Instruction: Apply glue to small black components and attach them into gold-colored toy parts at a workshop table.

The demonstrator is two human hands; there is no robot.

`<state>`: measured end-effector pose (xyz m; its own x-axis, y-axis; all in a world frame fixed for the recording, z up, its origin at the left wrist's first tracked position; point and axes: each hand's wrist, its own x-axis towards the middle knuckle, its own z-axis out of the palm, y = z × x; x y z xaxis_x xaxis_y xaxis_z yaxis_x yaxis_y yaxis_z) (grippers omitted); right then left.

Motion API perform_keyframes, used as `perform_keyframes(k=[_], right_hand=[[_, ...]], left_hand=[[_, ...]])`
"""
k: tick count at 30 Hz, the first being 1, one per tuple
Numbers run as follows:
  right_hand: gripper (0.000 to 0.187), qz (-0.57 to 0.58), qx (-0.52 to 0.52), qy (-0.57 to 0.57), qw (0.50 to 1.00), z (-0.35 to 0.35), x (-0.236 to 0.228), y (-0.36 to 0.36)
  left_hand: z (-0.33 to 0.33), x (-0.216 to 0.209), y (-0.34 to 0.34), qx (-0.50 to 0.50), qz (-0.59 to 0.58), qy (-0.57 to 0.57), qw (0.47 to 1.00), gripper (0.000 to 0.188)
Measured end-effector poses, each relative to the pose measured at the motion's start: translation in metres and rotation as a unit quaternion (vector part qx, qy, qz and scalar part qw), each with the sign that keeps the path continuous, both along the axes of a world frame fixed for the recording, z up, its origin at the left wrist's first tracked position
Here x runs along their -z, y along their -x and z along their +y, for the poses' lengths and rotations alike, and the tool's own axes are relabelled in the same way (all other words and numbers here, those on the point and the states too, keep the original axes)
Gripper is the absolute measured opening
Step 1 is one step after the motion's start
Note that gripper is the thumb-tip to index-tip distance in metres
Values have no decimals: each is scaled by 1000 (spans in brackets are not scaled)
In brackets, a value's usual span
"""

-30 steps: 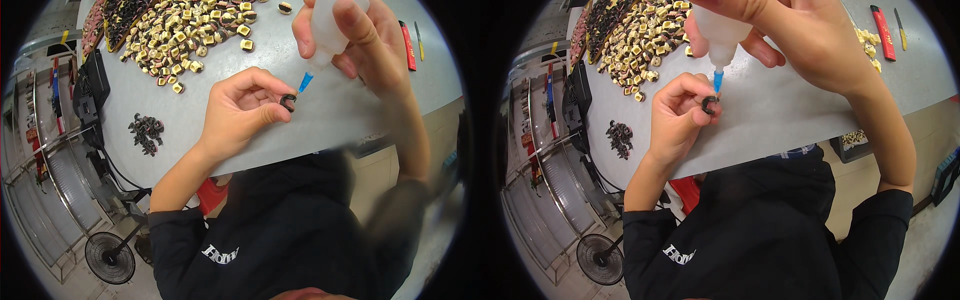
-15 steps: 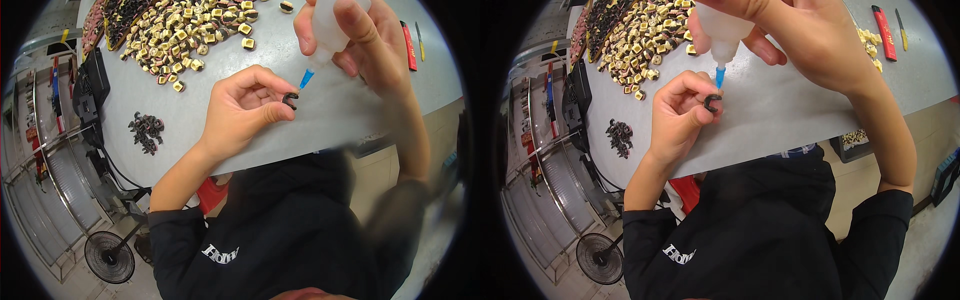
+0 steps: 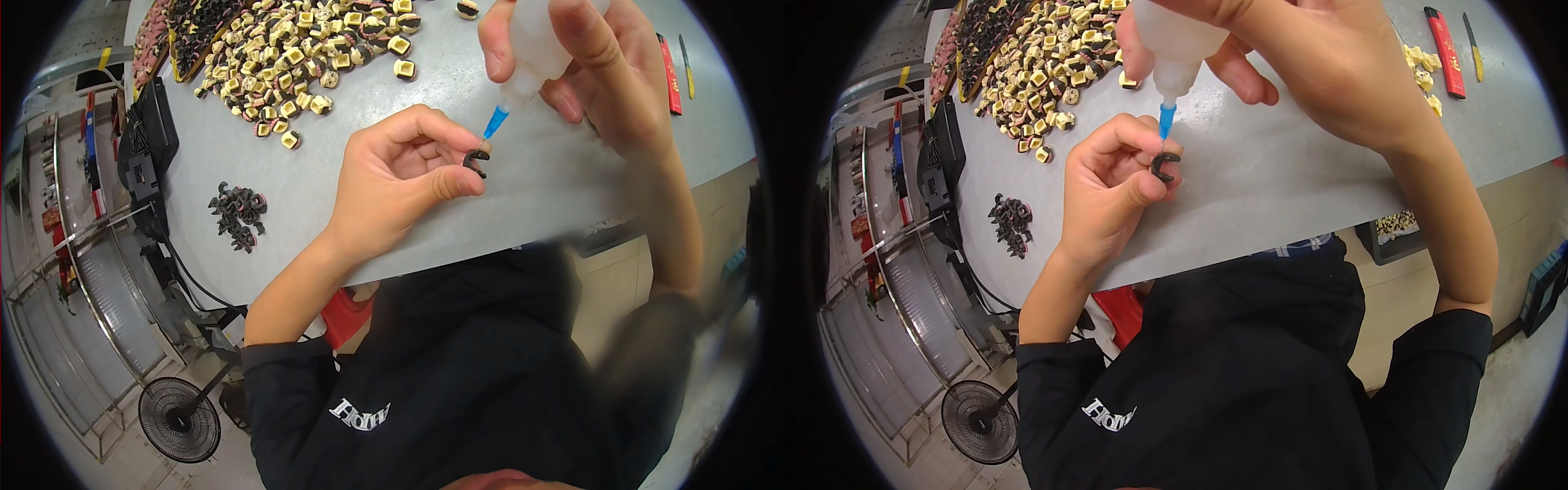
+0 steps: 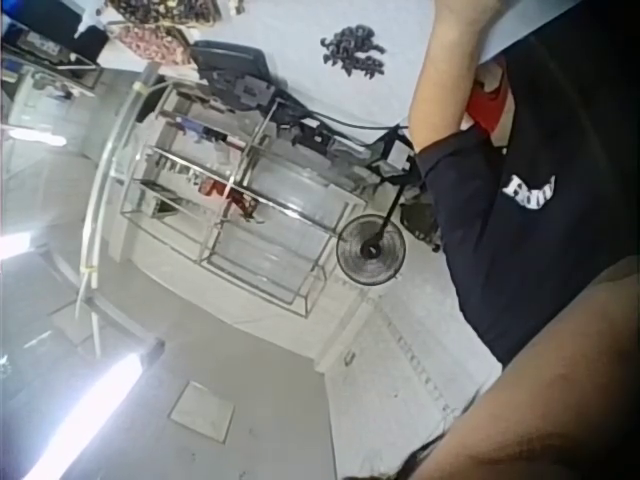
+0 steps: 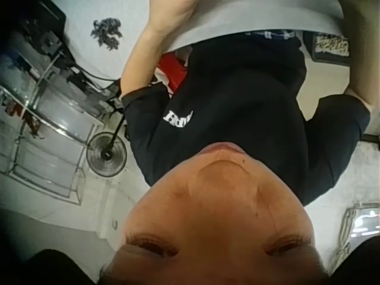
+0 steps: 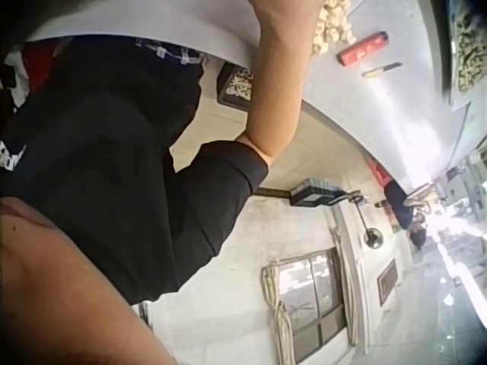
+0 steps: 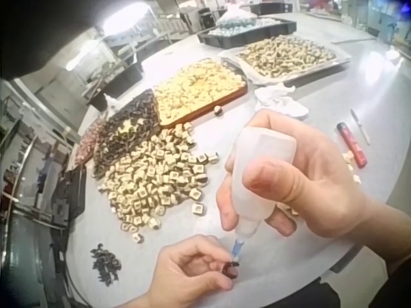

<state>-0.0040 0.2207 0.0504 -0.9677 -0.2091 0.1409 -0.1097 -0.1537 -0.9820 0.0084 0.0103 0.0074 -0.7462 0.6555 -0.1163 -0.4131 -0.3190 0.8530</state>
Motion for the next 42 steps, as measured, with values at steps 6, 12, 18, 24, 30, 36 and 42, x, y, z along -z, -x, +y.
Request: perform_keyframes(k=[6,12,18,24,30,36,42], right_hand=[[39,21,50,6,999,5,3,4],[38,27,176,35,983,-4,0,5],[28,109,212,-53,970,8,14,15],[30,68,248,-186,948,10,13,22],[31,36,242,-292,924,12,7,21],[29,337,73,-188,920,52,32,33],[23,-27,21,-500,865,58,-1,6]], left_hand=[[-1,1,2,7,10,5,1000,26],[-4,0,4,11,1,25,1000,25],[-4,-3,1,-4,17,36,999,24],[-3,-4,-1,-9,34,74,997,28],[-3,-6,-1,-16,46,99,994,33],[-6,-3,0,-22,36,88,995,29],[-2,-5,-2,-26,32,100,994,32]])
